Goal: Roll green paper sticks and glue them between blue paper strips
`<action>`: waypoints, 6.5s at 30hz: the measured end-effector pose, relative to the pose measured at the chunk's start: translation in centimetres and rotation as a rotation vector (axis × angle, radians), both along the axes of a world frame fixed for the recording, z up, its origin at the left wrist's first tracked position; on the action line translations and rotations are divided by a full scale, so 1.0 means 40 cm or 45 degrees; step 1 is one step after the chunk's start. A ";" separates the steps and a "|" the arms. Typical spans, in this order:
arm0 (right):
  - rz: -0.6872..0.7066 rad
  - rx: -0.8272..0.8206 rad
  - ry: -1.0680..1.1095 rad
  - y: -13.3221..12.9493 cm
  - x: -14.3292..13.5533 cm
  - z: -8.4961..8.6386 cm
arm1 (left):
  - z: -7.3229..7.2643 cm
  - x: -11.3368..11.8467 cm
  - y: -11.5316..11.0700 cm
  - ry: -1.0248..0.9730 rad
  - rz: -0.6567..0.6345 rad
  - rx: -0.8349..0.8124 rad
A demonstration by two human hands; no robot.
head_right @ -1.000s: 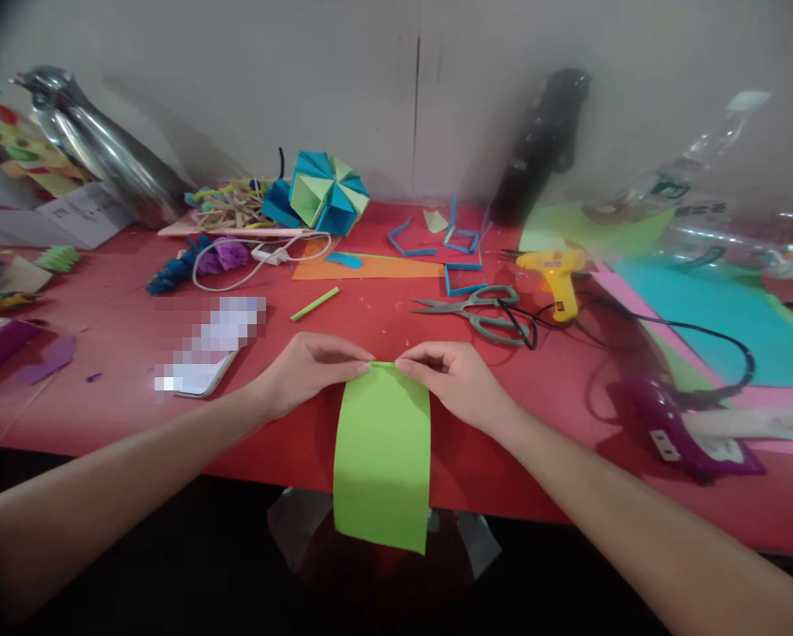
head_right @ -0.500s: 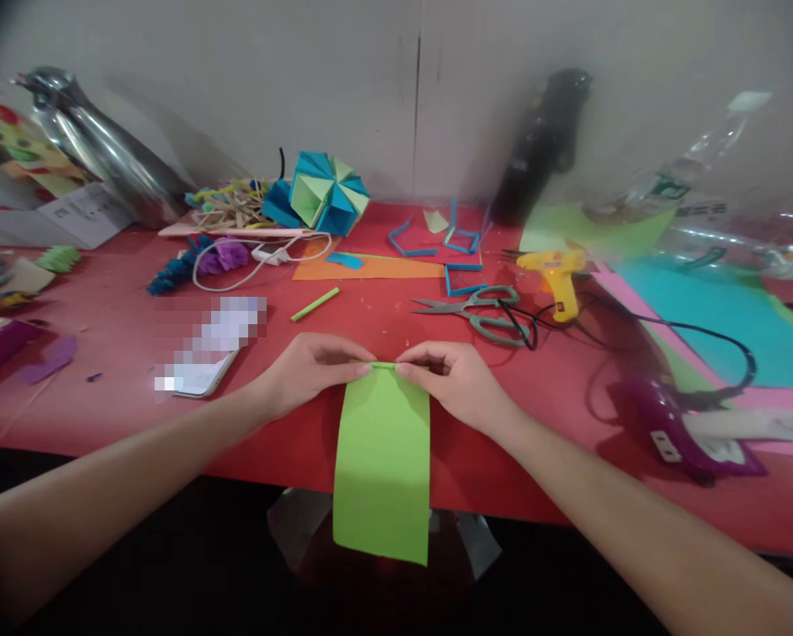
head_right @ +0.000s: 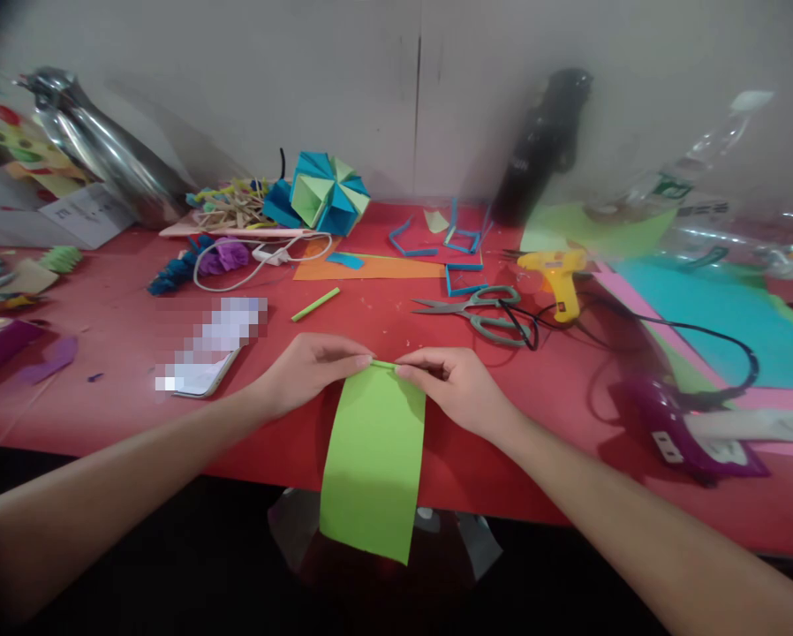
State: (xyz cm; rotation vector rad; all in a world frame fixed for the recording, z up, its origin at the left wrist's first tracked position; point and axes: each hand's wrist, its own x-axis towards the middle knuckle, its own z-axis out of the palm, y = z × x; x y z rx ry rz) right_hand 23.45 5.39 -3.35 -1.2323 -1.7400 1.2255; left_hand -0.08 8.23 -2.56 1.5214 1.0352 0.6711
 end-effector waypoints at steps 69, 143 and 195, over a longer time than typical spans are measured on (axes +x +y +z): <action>0.121 -0.156 0.003 0.002 0.009 0.018 | 0.016 -0.004 0.000 0.087 -0.138 0.027; 0.006 -0.164 0.076 0.010 0.005 0.006 | -0.003 0.000 0.003 -0.062 0.071 -0.052; 0.012 -0.102 0.116 0.007 -0.002 0.000 | -0.013 0.003 0.000 -0.060 -0.019 -0.002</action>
